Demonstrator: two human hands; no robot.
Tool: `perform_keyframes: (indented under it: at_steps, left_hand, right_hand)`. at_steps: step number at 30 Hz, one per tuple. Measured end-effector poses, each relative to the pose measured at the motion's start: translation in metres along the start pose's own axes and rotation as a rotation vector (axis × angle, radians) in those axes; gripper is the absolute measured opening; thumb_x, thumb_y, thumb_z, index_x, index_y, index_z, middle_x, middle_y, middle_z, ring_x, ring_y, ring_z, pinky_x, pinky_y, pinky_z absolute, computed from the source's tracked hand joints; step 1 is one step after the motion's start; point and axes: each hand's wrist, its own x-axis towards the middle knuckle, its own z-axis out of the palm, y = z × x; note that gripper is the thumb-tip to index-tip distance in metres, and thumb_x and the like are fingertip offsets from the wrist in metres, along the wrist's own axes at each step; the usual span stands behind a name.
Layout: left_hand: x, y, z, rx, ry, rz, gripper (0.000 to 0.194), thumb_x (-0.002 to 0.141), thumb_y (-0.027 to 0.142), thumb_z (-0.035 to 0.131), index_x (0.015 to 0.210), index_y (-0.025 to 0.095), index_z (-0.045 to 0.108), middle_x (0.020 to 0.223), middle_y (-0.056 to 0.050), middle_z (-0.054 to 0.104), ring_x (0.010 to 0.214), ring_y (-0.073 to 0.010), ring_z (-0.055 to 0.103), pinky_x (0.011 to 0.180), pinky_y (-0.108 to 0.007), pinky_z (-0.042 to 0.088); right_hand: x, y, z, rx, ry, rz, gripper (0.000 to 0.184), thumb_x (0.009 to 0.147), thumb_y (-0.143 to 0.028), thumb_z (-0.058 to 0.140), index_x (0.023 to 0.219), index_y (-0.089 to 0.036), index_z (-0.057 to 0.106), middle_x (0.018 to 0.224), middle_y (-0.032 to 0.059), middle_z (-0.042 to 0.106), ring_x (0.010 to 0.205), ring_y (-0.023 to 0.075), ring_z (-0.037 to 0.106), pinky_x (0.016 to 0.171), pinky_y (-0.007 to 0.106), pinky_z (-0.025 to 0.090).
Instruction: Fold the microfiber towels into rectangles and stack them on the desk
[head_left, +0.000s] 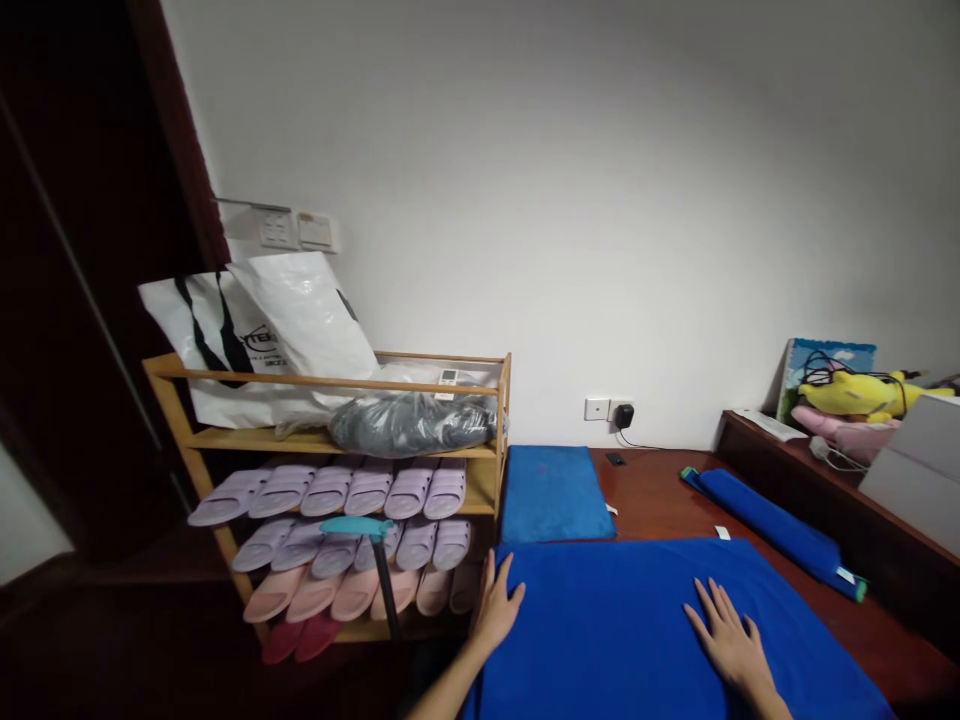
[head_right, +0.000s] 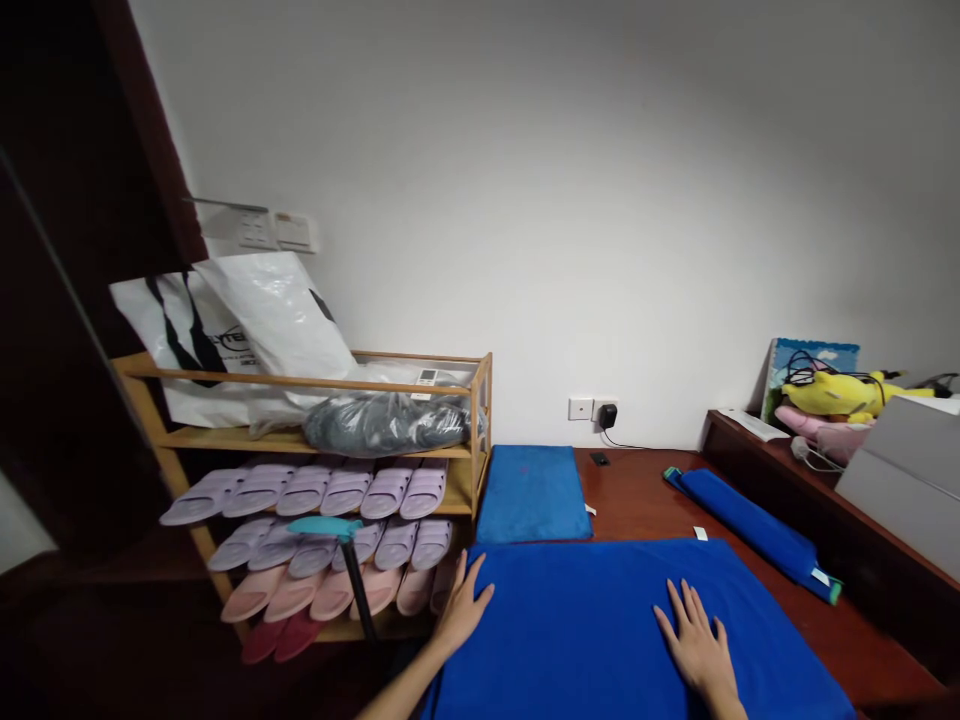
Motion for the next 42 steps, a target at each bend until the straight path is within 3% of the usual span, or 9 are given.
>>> perform_keyframes:
  at_steps: [5, 10, 13, 17, 24, 29, 33, 37, 42]
  left_hand:
    - [0.004, -0.024, 0.007, -0.206, -0.041, 0.108, 0.062, 0.089, 0.035, 0.04, 0.145, 0.021, 0.019, 0.147, -0.007, 0.036, 0.134, -0.0174, 0.033, 0.106, -0.034, 0.035]
    - [0.004, -0.027, 0.013, -0.29, -0.024, 0.114, 0.068, 0.088, 0.034, 0.04, 0.147, 0.023, 0.009, 0.15, -0.007, 0.031, 0.136, -0.0175, 0.029, 0.107, -0.039, 0.033]
    - [0.001, -0.021, 0.008, -0.286, 0.001, 0.067, 0.068, 0.086, 0.035, 0.045, 0.146, 0.024, 0.016, 0.153, -0.006, 0.024, 0.138, -0.0192, 0.024, 0.109, -0.039, 0.03]
    - [-0.008, -0.007, -0.006, -0.01, 0.176, 0.124, 0.057, 0.087, 0.028, 0.043, 0.143, 0.026, 0.029, 0.155, -0.004, 0.013, 0.141, -0.0233, 0.01, 0.112, -0.046, 0.022]
    - [-0.013, 0.005, -0.019, 0.186, -0.079, 0.244, 0.048, 0.092, 0.031, 0.033, 0.14, 0.028, 0.036, 0.152, -0.003, 0.025, 0.139, -0.0202, 0.022, 0.106, -0.047, 0.032]
    - [-0.012, 0.007, -0.02, 0.236, -0.073, 0.235, 0.05, 0.091, 0.028, 0.031, 0.141, 0.028, 0.033, 0.152, -0.003, 0.023, 0.139, -0.0208, 0.022, 0.104, -0.05, 0.034]
    - [-0.016, 0.022, -0.025, 0.423, 0.016, 0.327, 0.051, 0.086, 0.022, 0.035, 0.137, 0.022, 0.042, 0.149, -0.008, 0.03, 0.138, -0.0259, 0.024, 0.11, -0.055, 0.019]
    - [-0.028, 0.051, -0.019, 0.421, -0.032, 0.544, 0.063, 0.079, 0.012, 0.038, 0.141, 0.023, 0.033, 0.152, -0.004, 0.023, 0.139, -0.0233, 0.019, 0.113, -0.051, 0.018]
    - [-0.037, 0.108, 0.014, 0.231, -0.153, 0.671, 0.058, 0.09, 0.028, 0.037, 0.145, 0.026, 0.021, 0.154, -0.001, 0.015, 0.14, -0.0214, 0.016, 0.114, -0.047, 0.02]
  right_hand:
    - [0.0, -0.006, -0.011, 0.035, -0.038, 0.022, 0.077, 0.081, -0.072, 0.02, 0.145, -0.03, 0.017, 0.154, 0.0018, 0.015, 0.141, 0.0212, 0.008, 0.112, 0.054, 0.016]
    - [-0.014, -0.054, -0.03, 0.114, 0.018, -0.08, 0.072, 0.084, -0.067, 0.02, 0.146, -0.031, 0.01, 0.155, 0.0022, 0.009, 0.142, 0.0213, 0.008, 0.113, 0.053, 0.013]
    - [-0.026, -0.083, -0.029, 0.131, -0.032, -0.251, 0.065, 0.086, -0.064, 0.02, 0.144, -0.037, 0.011, 0.154, -0.0026, 0.014, 0.141, 0.0198, 0.011, 0.113, 0.051, 0.014]
    - [-0.033, -0.094, -0.025, 0.118, -0.055, -0.279, 0.065, 0.086, -0.065, 0.024, 0.144, -0.036, 0.015, 0.154, -0.0009, 0.018, 0.141, 0.0215, 0.012, 0.113, 0.052, 0.014]
    - [-0.035, -0.074, -0.029, 0.166, -0.06, -0.181, 0.063, 0.087, -0.063, 0.022, 0.143, -0.036, 0.022, 0.153, 0.0, 0.019, 0.14, 0.0211, 0.016, 0.112, 0.051, 0.019]
    - [-0.049, -0.046, -0.028, 0.129, -0.012, -0.22, 0.062, 0.086, -0.063, 0.028, 0.142, -0.039, 0.023, 0.153, -0.0024, 0.021, 0.14, 0.0211, 0.016, 0.111, 0.051, 0.02]
    - [-0.049, -0.019, -0.029, 0.178, -0.016, -0.144, 0.062, 0.085, -0.064, 0.028, 0.142, -0.039, 0.025, 0.153, -0.0022, 0.022, 0.14, 0.0206, 0.016, 0.111, 0.051, 0.02]
    - [-0.021, 0.003, -0.03, 0.244, 0.005, -0.039, 0.064, 0.084, -0.065, 0.025, 0.14, -0.035, 0.031, 0.153, 0.0011, 0.023, 0.14, 0.0204, 0.018, 0.11, 0.05, 0.021]
    - [0.042, 0.008, -0.038, 0.257, 0.043, 0.149, 0.065, 0.084, -0.062, 0.02, 0.139, -0.029, 0.034, 0.151, 0.0056, 0.027, 0.139, 0.0202, 0.021, 0.109, 0.052, 0.021]
